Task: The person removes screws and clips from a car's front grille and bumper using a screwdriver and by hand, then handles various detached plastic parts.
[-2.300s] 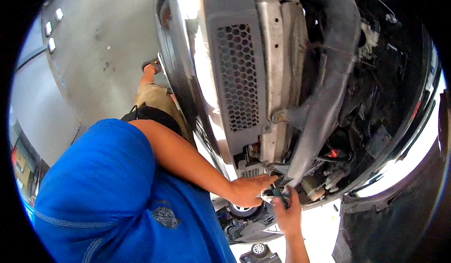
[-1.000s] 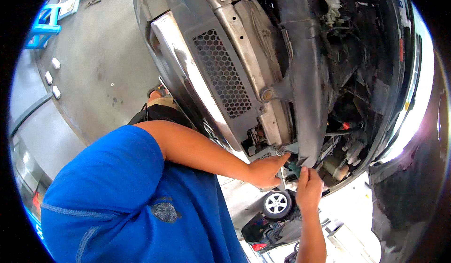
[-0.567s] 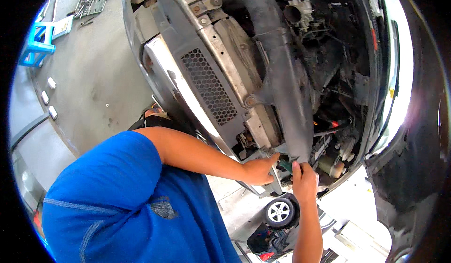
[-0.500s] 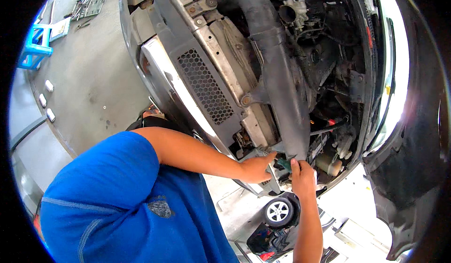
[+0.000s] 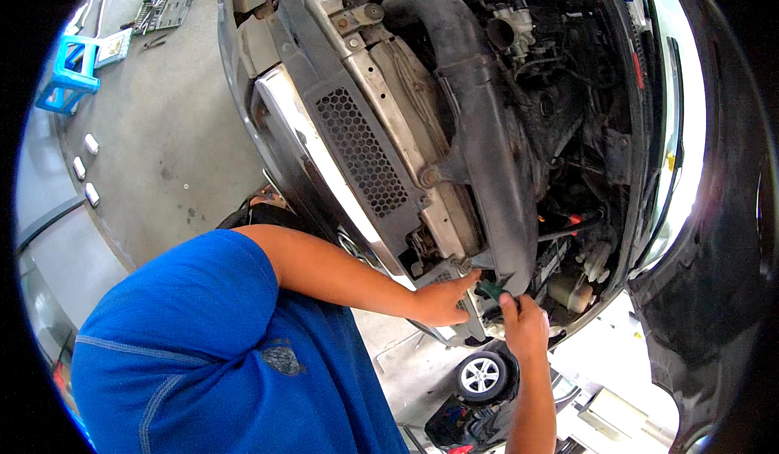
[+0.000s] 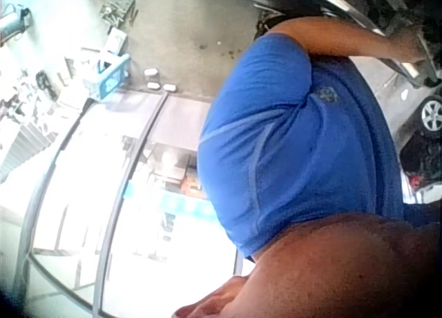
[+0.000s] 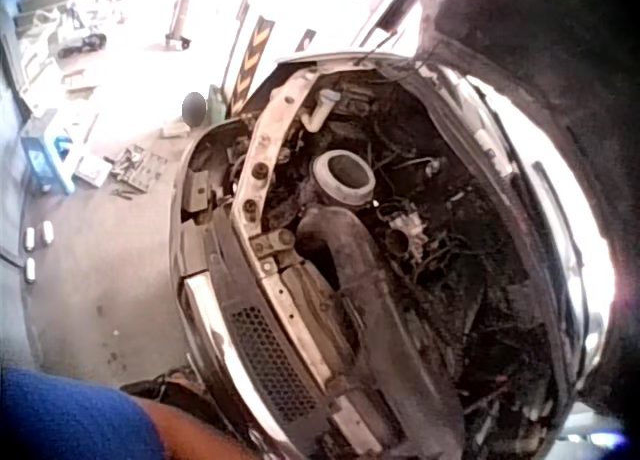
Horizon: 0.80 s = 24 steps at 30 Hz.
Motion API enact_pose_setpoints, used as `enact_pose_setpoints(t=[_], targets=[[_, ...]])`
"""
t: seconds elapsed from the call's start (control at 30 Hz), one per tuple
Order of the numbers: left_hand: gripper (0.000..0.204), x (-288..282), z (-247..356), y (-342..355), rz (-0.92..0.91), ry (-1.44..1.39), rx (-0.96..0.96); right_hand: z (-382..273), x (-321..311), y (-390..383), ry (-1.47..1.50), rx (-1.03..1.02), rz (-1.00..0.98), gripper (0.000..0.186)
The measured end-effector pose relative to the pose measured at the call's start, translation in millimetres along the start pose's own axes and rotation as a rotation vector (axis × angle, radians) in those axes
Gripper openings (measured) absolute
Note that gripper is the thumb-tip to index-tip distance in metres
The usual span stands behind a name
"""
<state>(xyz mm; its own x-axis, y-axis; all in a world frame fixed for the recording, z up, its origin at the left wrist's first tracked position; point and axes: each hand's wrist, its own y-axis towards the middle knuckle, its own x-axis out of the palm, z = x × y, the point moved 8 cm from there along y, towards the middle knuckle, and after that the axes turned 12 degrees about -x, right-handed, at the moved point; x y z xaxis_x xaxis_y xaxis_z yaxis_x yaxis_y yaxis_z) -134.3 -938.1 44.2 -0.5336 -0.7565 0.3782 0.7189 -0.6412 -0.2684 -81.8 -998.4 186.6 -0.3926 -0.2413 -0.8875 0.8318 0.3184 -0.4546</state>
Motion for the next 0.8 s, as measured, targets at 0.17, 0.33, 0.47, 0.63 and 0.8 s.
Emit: enact_pose_setpoints(t=[0.17,0.33,0.47,0.63,0.8], targets=[[0.088,-5,-5,-3,0.049,-0.026,-0.032,-48,-6,8,-0.373,-0.452,0.015,0.043],[0.086,9,-15,-1,0.009,0.017,-0.01,-40,15,6,-0.363,-0.559,-0.099,0.034],[0.086,14,-18,9,0.056,-0.015,0.041,24,39,9,0.352,0.238,-0.2,0.046],[0.087,7,-13,9,-0.044,-0.008,-0.105,-19,16,21,0.035,-0.25,0.031,0.037],[0.087,10,-25,16,0.117,0.006,0.034,-53,11,16,-0.305,-0.454,-0.029,0.025]])
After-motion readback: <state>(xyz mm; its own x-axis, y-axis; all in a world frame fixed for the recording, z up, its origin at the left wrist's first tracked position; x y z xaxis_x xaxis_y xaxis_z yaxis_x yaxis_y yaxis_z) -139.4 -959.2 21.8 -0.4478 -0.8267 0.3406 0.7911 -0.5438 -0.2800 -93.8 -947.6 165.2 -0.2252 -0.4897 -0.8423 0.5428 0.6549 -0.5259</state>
